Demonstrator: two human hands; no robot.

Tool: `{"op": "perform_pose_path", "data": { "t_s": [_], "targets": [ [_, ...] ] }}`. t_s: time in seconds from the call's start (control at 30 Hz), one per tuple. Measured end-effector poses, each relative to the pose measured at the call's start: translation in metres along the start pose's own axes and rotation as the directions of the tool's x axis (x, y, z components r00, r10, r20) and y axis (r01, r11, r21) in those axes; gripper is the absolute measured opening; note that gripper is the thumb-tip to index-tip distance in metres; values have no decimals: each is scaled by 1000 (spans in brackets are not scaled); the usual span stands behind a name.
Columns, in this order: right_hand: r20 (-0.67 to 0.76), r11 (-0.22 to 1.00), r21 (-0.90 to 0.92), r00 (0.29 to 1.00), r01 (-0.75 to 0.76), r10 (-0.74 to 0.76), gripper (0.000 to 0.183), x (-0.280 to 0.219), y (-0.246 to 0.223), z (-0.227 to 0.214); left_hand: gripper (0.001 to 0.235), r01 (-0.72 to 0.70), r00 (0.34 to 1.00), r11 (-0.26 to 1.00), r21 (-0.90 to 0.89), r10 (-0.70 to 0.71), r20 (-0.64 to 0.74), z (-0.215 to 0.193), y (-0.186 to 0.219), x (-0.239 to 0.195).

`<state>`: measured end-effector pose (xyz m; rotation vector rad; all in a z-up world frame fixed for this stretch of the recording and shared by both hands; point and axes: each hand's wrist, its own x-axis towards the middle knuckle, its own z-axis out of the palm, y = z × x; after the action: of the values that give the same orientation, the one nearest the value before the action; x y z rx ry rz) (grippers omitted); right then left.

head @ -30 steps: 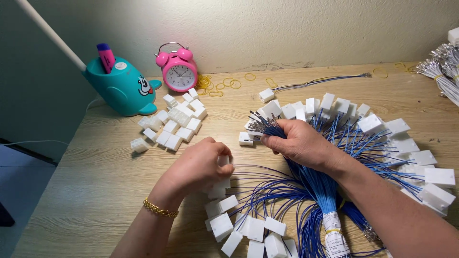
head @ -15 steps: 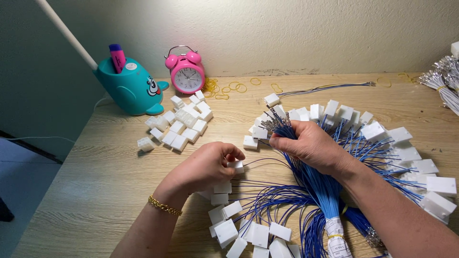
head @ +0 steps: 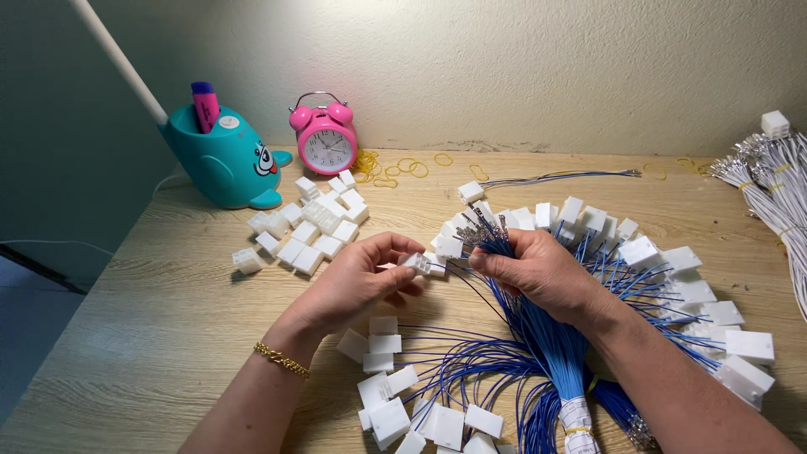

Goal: The person repeatedly picks up white plastic connectors and blue fiber optic cables from a wooden table. They insert the ends of the cables into the connectors by hand, then place the assembled units back onto the table among other completed items.

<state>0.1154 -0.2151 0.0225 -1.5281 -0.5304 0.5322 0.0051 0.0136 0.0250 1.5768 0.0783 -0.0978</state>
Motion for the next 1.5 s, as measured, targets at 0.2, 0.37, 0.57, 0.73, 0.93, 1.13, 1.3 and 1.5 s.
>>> {"op": "perform_pose_path", "data": {
  "t_s": [0.2, 0.37, 0.57, 0.73, 0.93, 1.13, 1.3, 1.5],
  "targets": [
    [8, 999, -48, 1000, -1, 1, 16, -1, -4, 2, 34, -26, 997, 960, -278, 3, -83, 4, -12, 6],
    [-4, 995, -104, 1000, 12, -13, 17, -3, -17, 12, 26, -3, 995, 913, -408, -37, -90, 11, -9, 7],
    [-90, 986, -165, 996, -22, 7, 6, -4, -10, 11, 38, -41, 998, 898, -438, 15, -62, 16, -12, 8],
    [-121, 983, -180, 993, -26, 4, 2, -4, -8, 9, 46, -46, 998, 903, -426, 24, -56, 18, -10, 6],
    [-184, 975, -218, 983, -39, -2, 3, -5, -18, 13, 47, -53, 998, 909, -413, 33, -55, 18, -12, 8],
    [-182, 965, -258, 983, -45, -3, 5, -4, -12, 15, 48, -73, 997, 915, -397, 57, -52, 17, -18, 13],
    [-183, 957, -286, 983, -48, -5, 3, -6, -18, 18, 49, -167, 984, 963, -209, 150, -95, 17, -19, 15],
    [-168, 955, -296, 986, -38, -13, 1, -5, -10, 15, 47, -240, 968, 964, -113, 228, -105, 21, -24, 19]
  ]
}}
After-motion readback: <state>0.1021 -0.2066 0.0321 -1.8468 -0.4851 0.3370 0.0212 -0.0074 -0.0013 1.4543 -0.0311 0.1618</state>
